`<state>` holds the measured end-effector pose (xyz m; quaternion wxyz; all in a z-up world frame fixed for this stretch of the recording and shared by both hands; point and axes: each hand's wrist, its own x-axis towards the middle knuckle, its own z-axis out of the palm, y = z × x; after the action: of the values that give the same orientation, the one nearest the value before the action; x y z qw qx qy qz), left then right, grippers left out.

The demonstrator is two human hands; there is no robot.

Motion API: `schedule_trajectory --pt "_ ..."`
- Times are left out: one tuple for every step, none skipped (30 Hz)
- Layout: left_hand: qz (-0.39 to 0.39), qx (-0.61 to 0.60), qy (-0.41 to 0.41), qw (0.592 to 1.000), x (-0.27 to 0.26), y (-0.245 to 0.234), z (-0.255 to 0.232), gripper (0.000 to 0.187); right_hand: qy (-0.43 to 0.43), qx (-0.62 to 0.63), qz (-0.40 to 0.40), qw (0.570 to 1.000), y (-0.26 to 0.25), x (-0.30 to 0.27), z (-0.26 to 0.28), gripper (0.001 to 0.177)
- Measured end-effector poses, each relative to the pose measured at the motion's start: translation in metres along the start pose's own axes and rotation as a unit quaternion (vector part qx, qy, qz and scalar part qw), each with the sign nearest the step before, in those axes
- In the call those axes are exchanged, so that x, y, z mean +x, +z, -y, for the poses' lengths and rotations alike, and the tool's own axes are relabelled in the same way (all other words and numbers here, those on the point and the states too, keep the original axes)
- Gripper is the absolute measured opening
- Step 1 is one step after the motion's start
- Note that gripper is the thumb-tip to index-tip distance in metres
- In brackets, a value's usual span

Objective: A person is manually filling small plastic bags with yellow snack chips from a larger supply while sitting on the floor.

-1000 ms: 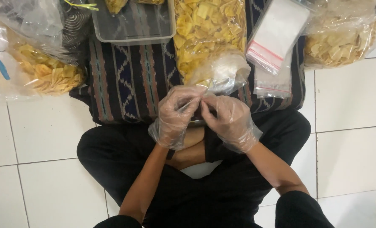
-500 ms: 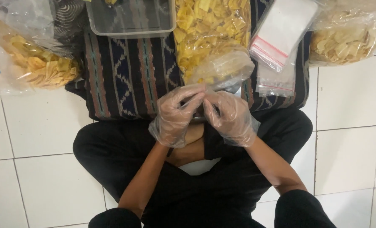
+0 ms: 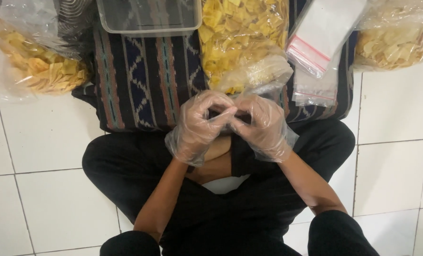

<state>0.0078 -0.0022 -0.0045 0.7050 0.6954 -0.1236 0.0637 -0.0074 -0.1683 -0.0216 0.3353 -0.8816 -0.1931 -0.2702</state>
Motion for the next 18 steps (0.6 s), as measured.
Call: schedule_trajectory --pt "0.008 0.008 0.015 1.000 0.001 0.000 0.001 0.010 0.011 0.006 0.007 1.000 0.000 -0.001 0.000 0.017" --pt "0.015 0.017 0.030 0.999 0.001 -0.001 0.002 0.010 0.022 0.012 0.014 1.000 -0.001 -0.002 -0.001 0.015" --pt "0.015 0.017 0.030 0.999 0.001 -0.001 0.004 0.010 0.022 0.013 0.014 1.000 -0.002 0.004 0.002 0.015" --pt "0.014 0.019 0.035 0.999 0.001 -0.002 0.006 0.011 0.029 0.052 0.033 0.998 -0.004 0.009 0.005 0.012" --pt "0.013 0.022 0.040 0.999 0.001 -0.002 0.008 0.011 0.036 0.092 0.052 0.994 -0.006 0.015 0.008 0.010" --pt "0.014 0.022 0.039 0.999 0.001 -0.003 0.008 0.011 0.036 0.092 0.052 0.994 -0.010 0.019 0.010 0.010" --pt "0.016 0.025 0.041 0.999 0.001 -0.004 0.008 0.013 0.034 0.109 0.072 0.991 -0.015 0.024 0.012 0.008" --pt "0.018 0.028 0.043 0.998 0.001 -0.005 0.008 0.015 0.031 0.125 0.092 0.987 -0.020 0.028 0.014 0.007" --pt "0.018 0.028 0.043 0.998 0.001 -0.005 0.010 0.015 0.031 0.125 0.092 0.987 -0.022 0.031 0.014 0.007" --pt "0.023 0.027 0.049 0.998 0.001 -0.005 0.011 0.014 0.025 0.139 0.097 0.985 -0.024 0.032 0.014 0.006" --pt "0.029 0.026 0.056 0.998 0.001 -0.006 0.013 0.014 0.019 0.153 0.102 0.983 -0.026 0.034 0.014 0.006" --pt "0.029 0.026 0.055 0.998 0.000 -0.006 0.014 0.014 0.020 0.153 0.102 0.983 -0.027 0.035 0.015 0.006" --pt "0.032 0.049 0.057 0.997 -0.001 -0.005 0.014 0.014 0.027 0.155 0.106 0.982 -0.029 0.036 0.016 0.003" --pt "0.035 0.072 0.060 0.995 -0.001 -0.005 0.015 0.014 0.033 0.157 0.110 0.981 -0.031 0.038 0.016 0.002" --pt "0.036 0.072 0.060 0.995 0.000 -0.005 0.011 0.014 0.033 0.156 0.110 0.981 -0.030 0.036 0.013 0.002" --pt "0.044 0.070 0.062 0.995 0.000 -0.005 0.008 0.012 0.041 0.156 0.113 0.980 -0.030 0.035 0.010 0.003" --pt "0.052 0.069 0.064 0.994 0.001 -0.006 0.004 0.010 0.049 0.155 0.117 0.980 -0.029 0.033 0.008 0.005" --pt "0.052 0.068 0.064 0.994 0.001 -0.005 0.005 0.010 0.049 0.155 0.117 0.980 -0.030 0.035 0.010 0.005"
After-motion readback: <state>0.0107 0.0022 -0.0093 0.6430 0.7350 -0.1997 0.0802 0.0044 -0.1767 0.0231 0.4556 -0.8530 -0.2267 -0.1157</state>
